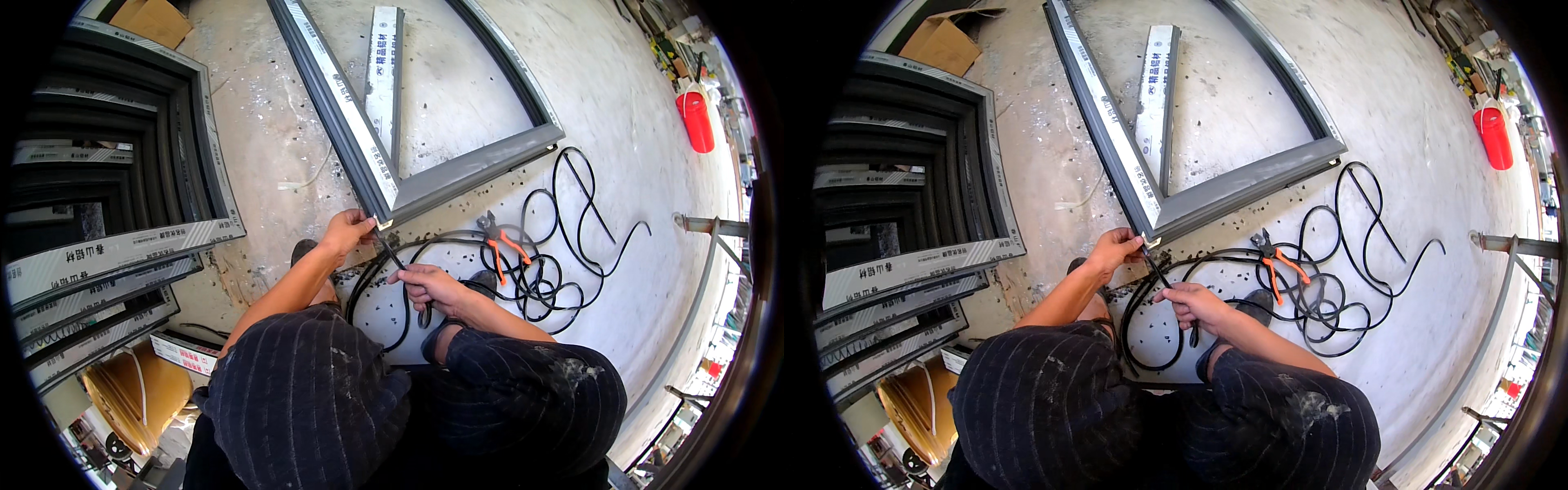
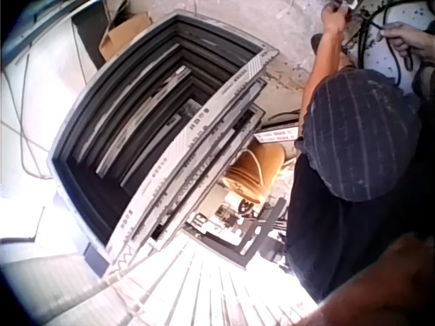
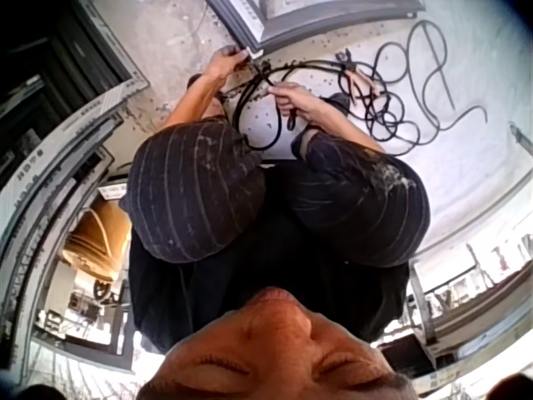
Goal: The person sits on the floor and assembles a window frame by inserting a rubber seal into the frame's groove. They use pliers to press the seal into place and adjust the frame's position as needed.
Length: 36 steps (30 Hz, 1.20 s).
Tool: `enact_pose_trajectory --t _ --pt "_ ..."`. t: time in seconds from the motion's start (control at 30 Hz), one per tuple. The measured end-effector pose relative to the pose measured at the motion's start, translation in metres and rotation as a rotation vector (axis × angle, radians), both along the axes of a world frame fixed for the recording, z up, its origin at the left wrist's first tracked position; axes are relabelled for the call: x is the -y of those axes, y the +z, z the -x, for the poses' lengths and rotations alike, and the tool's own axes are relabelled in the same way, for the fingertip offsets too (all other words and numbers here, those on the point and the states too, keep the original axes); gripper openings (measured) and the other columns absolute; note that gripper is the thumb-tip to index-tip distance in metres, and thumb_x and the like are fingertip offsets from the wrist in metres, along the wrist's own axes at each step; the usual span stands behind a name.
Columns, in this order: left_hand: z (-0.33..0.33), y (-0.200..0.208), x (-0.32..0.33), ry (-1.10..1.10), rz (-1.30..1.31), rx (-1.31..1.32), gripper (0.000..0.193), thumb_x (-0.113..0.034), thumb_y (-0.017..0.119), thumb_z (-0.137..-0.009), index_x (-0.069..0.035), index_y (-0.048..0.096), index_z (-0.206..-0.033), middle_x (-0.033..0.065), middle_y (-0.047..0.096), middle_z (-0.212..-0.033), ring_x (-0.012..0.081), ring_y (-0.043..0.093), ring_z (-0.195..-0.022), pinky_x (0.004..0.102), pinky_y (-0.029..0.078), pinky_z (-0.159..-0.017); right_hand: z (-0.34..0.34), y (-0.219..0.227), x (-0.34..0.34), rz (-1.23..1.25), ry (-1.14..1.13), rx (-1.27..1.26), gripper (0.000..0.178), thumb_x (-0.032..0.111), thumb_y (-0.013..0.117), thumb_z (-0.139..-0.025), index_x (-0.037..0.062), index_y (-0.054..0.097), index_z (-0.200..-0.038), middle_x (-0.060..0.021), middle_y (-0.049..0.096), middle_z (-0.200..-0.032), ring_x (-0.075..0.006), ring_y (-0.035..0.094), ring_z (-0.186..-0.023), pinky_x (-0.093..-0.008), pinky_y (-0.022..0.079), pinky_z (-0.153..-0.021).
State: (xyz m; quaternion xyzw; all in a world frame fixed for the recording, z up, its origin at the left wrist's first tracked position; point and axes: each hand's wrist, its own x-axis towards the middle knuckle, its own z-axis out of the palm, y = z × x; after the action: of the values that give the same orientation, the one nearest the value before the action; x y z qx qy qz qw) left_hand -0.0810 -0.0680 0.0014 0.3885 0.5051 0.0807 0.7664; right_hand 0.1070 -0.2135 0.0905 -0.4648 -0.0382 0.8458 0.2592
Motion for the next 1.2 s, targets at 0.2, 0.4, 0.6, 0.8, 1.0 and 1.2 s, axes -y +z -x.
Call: enact_pose_trajectory --t 0.2,0.4,0.6,0.8,1.0,1.2 --pt "0.003 0.011 0.003 -0.013 0.044 0.012 0.017 -0.02 0.062 -0.096 -0.003 0.064 -0.101 0.0047 0.068 -0.092 0.0141 0.066 -0.079 0.0285 0.053 -0.071 0.0 0.0 0.0 -0.017 0.0 0.024 0.029 0.029 0.049 -0.103 0.0033 0.059 -0.111 0.0095 0.026 -0.06 -0.0046 0.027 -0.05 -0.0226 0.031 -0.05" --pt "-0.001 0.007 0.009 -0.036 -0.04 -0.026 0.017 -0.017 0.062 -0.096 -0.002 0.064 -0.103 0.0049 0.069 -0.093 0.0134 0.067 -0.078 0.0273 0.051 -0.068 -0.001 -0.002 0.001 -0.015 -0.025 0.016 0.029 0.03 0.049 -0.103 0.0033 0.059 -0.11 0.0096 0.026 -0.059 -0.0047 0.026 -0.05 -0.0226 0.03 -0.05" --pt "-0.002 0.008 0.014 -0.036 -0.012 0.041 0.018 -0.02 0.064 -0.095 -0.002 0.063 -0.098 0.0049 0.07 -0.091 0.0127 0.066 -0.074 0.0249 0.052 -0.066 -0.005 0.003 0.001 -0.006 -0.046 0.034 0.029 0.03 0.05 -0.102 0.0026 0.059 -0.109 0.0092 0.026 -0.059 -0.0044 0.026 -0.05 -0.0224 0.03 -0.05" --pt "-0.005 0.006 0.016 -0.021 -0.026 -0.007 0.018 -0.02 0.063 -0.096 -0.002 0.063 -0.099 0.005 0.067 -0.089 0.0149 0.067 -0.076 0.0275 0.054 -0.07 -0.003 0.0 0.0 -0.008 -0.057 0.047 0.029 0.028 0.051 -0.102 0.0017 0.059 -0.109 0.0091 0.027 -0.06 -0.0043 0.026 -0.049 -0.0221 0.031 -0.049" --pt "-0.001 0.01 0.016 0.022 0.113 0.031 0.019 -0.02 0.061 -0.097 -0.002 0.063 -0.101 0.0054 0.067 -0.088 0.0153 0.067 -0.079 0.028 0.054 -0.071 -0.004 -0.004 0.001 -0.027 -0.065 0.064 0.029 0.028 0.052 -0.101 0.0011 0.06 -0.108 0.009 0.029 -0.06 -0.0047 0.028 -0.049 -0.0226 0.032 -0.049" --pt "0.001 0.009 0.016 0.005 0.151 0.048 0.021 -0.022 0.06 -0.098 -0.002 0.063 -0.106 0.0063 0.069 -0.092 0.0143 0.067 -0.082 0.0267 0.055 -0.071 -0.001 0.0 -0.003 -0.133 -0.013 0.312 0.026 0.029 0.056 -0.1 0.0039 0.063 -0.103 0.0082 0.032 -0.06 -0.0047 0.03 -0.049 -0.0225 0.032 -0.048"
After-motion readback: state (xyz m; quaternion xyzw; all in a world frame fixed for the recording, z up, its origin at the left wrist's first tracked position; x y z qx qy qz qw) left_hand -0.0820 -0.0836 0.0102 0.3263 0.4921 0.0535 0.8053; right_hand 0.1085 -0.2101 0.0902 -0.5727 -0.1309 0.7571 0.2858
